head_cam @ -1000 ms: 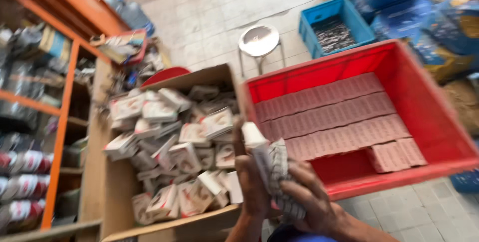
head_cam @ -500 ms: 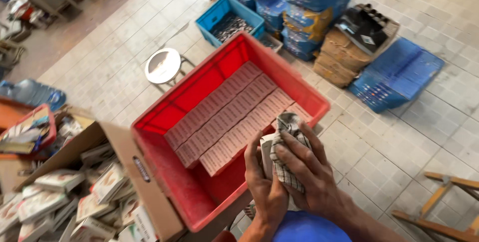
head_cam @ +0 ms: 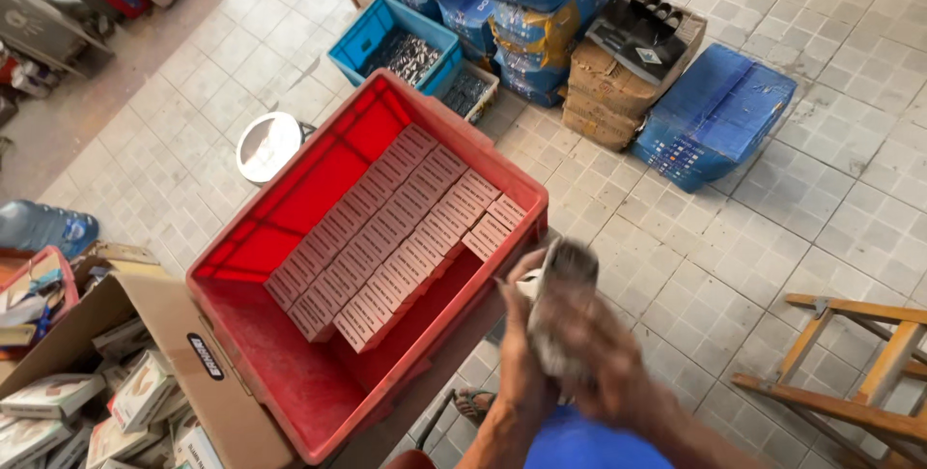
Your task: The person takes small boxes of oil filters from a large cardboard box, wipes them with a cloth, and arranges them in rows inside a red plastic crate.
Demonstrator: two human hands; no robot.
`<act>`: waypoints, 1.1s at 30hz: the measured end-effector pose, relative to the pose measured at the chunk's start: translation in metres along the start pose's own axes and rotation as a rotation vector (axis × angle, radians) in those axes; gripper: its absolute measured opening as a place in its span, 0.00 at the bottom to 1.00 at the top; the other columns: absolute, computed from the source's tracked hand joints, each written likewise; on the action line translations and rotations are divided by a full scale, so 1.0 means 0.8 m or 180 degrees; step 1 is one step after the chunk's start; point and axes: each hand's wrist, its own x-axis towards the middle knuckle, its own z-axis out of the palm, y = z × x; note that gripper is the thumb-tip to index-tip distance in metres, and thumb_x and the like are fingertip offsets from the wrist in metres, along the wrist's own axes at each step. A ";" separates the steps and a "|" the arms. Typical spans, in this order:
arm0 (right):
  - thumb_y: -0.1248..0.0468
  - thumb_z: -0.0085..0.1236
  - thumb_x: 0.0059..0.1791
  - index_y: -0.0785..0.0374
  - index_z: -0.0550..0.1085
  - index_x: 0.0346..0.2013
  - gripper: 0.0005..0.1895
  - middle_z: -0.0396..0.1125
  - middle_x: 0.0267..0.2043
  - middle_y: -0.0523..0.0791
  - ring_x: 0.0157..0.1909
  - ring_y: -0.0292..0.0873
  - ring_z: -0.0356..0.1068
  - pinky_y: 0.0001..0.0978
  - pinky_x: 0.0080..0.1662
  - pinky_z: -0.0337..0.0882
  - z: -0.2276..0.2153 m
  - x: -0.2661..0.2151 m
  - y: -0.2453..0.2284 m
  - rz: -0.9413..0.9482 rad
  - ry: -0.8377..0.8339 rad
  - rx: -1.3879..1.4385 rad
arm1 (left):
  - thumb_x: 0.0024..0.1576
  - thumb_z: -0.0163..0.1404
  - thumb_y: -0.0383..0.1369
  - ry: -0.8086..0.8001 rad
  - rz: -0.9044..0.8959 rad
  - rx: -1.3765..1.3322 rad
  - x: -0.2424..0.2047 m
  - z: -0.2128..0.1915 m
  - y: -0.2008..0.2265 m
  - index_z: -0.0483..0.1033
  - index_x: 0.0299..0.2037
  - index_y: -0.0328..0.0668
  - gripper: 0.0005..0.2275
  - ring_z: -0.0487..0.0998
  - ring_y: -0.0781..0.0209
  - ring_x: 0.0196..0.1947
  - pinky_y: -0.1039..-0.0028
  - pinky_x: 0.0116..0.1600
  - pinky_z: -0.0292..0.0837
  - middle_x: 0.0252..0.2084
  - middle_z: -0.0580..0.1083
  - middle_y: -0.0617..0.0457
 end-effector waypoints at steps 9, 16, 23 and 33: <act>0.70 0.54 0.54 0.67 0.73 0.64 0.22 0.63 0.73 0.58 0.77 0.60 0.63 0.49 0.74 0.66 -0.033 0.007 -0.009 0.0391 -0.0341 0.0034 | 0.68 0.45 0.35 0.0651 0.0769 0.0768 0.001 -0.010 -0.035 0.75 0.61 0.36 0.16 0.80 0.57 0.54 0.70 0.59 0.78 0.56 0.79 0.44; 0.63 0.44 0.60 0.71 0.75 0.57 0.17 0.70 0.64 0.59 0.67 0.73 0.69 0.68 0.68 0.70 -0.044 -0.049 -0.025 -0.0413 -0.0913 0.0672 | 0.65 0.43 0.58 0.1395 0.0235 0.0403 0.005 -0.035 -0.017 0.75 0.47 0.45 0.23 0.73 0.63 0.17 0.71 0.23 0.72 0.23 0.72 0.54; 0.60 0.37 0.62 0.64 0.79 0.56 0.21 0.68 0.65 0.55 0.65 0.73 0.69 0.66 0.68 0.73 0.002 -0.065 0.000 -0.0867 -0.0240 -0.0224 | 0.60 0.58 0.49 0.1268 -0.0688 -0.1036 0.003 -0.033 -0.005 0.82 0.37 0.36 0.20 0.80 0.59 0.24 0.69 0.34 0.78 0.25 0.79 0.50; 0.51 0.41 0.61 0.61 0.77 0.58 0.23 0.69 0.62 0.56 0.67 0.75 0.68 0.61 0.67 0.68 -0.001 -0.049 0.026 -0.0845 -0.0547 -0.0351 | 0.60 0.55 0.50 0.1190 -0.0866 -0.0880 0.002 -0.065 0.029 0.80 0.48 0.45 0.18 0.81 0.50 0.31 0.62 0.42 0.77 0.33 0.80 0.39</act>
